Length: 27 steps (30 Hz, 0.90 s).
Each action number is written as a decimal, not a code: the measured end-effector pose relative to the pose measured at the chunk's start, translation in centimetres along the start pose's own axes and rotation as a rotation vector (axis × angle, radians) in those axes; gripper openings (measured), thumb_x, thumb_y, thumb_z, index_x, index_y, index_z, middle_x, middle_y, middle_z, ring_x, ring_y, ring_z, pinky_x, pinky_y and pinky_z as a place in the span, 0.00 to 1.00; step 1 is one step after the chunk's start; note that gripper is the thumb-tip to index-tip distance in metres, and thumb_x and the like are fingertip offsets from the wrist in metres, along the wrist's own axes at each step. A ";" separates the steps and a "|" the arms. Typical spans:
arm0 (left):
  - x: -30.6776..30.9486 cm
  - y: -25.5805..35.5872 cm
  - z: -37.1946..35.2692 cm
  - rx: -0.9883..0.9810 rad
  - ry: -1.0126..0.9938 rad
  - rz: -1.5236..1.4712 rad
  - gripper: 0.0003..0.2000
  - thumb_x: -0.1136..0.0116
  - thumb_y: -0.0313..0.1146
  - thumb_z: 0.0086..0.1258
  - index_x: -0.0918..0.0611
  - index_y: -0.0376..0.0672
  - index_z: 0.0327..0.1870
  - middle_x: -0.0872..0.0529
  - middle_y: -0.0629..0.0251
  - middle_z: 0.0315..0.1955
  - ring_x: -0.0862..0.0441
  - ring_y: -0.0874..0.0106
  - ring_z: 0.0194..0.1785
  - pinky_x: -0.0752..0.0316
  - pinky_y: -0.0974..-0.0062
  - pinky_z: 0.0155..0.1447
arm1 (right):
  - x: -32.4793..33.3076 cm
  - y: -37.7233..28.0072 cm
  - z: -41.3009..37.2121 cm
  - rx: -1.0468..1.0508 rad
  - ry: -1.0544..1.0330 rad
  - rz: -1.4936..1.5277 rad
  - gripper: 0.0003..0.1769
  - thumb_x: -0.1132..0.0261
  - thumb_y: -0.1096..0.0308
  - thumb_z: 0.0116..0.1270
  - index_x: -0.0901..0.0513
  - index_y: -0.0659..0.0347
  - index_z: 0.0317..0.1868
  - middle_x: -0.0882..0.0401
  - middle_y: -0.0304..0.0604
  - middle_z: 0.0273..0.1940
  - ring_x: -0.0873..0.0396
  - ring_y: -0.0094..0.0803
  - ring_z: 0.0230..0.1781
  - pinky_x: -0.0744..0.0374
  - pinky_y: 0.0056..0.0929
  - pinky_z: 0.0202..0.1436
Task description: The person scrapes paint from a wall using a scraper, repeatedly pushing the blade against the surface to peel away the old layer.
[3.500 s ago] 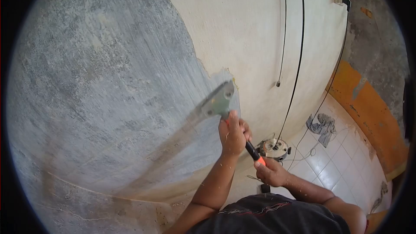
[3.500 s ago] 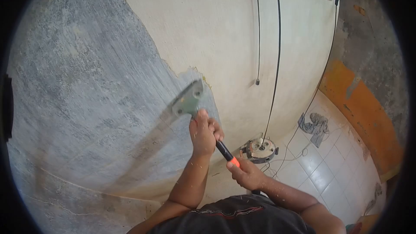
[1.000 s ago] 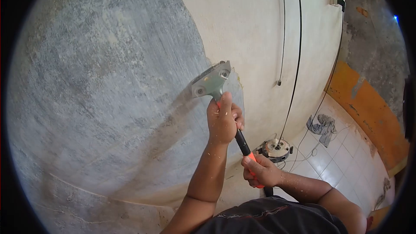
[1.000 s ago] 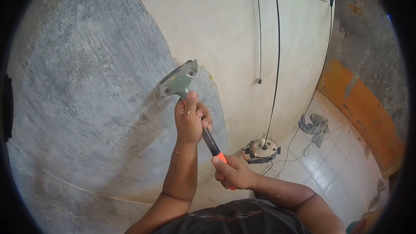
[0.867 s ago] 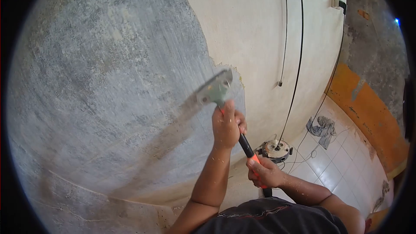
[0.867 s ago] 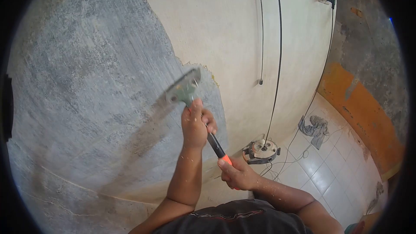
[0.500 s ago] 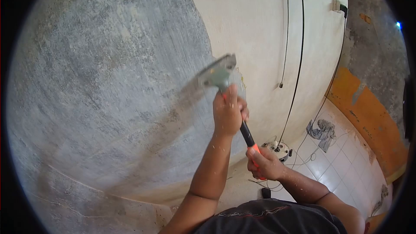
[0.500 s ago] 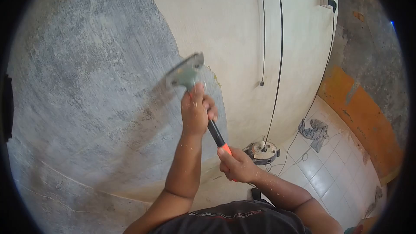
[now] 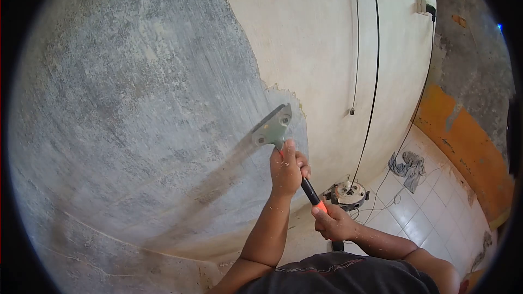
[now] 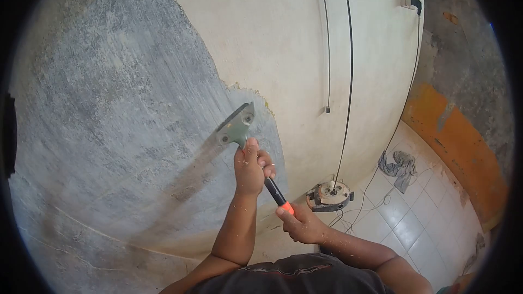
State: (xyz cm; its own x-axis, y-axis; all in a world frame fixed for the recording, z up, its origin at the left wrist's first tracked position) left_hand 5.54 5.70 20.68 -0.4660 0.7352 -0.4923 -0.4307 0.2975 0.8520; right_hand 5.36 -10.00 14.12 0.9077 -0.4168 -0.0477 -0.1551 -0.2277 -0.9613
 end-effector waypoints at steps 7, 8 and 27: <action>-1.5 4.0 2.0 -0.093 -0.066 0.044 0.15 0.55 0.45 0.70 0.37 0.47 0.27 0.37 0.73 0.11 0.38 0.80 0.10 0.37 0.79 0.15 | -0.6 -2.8 1.8 0.087 -0.044 0.088 0.22 0.52 0.48 0.69 0.33 0.60 0.31 0.34 0.32 0.18 0.34 0.17 0.14 0.32 0.20 0.16; -1.5 3.9 1.8 -0.091 -0.058 0.035 0.15 0.56 0.43 0.71 0.37 0.45 0.27 0.37 0.72 0.11 0.37 0.80 0.10 0.37 0.80 0.14 | -0.7 -2.5 1.9 0.133 -0.025 0.091 0.21 0.52 0.48 0.70 0.33 0.59 0.31 0.34 0.32 0.18 0.34 0.18 0.14 0.32 0.20 0.16; -0.9 2.2 1.6 -0.072 -0.087 0.002 0.15 0.53 0.47 0.70 0.36 0.48 0.27 0.38 0.74 0.12 0.37 0.80 0.10 0.37 0.79 0.14 | 0.0 -1.6 1.6 0.064 -0.026 0.030 0.22 0.51 0.46 0.69 0.32 0.59 0.33 0.35 0.32 0.17 0.35 0.18 0.14 0.33 0.21 0.16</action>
State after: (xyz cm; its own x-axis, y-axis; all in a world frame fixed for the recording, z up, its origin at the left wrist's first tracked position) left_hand 6.29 6.69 23.29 -0.3995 0.7864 -0.4711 -0.4856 0.2543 0.8364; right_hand 6.18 -8.23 15.24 0.9129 -0.3997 -0.0826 -0.1577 -0.1588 -0.9746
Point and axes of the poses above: each hand's wrist, its own z-axis towards the middle knuckle, its own x-axis out of the back of the hand, y = z × x, the point moved 2 cm from there along z, towards the middle knuckle
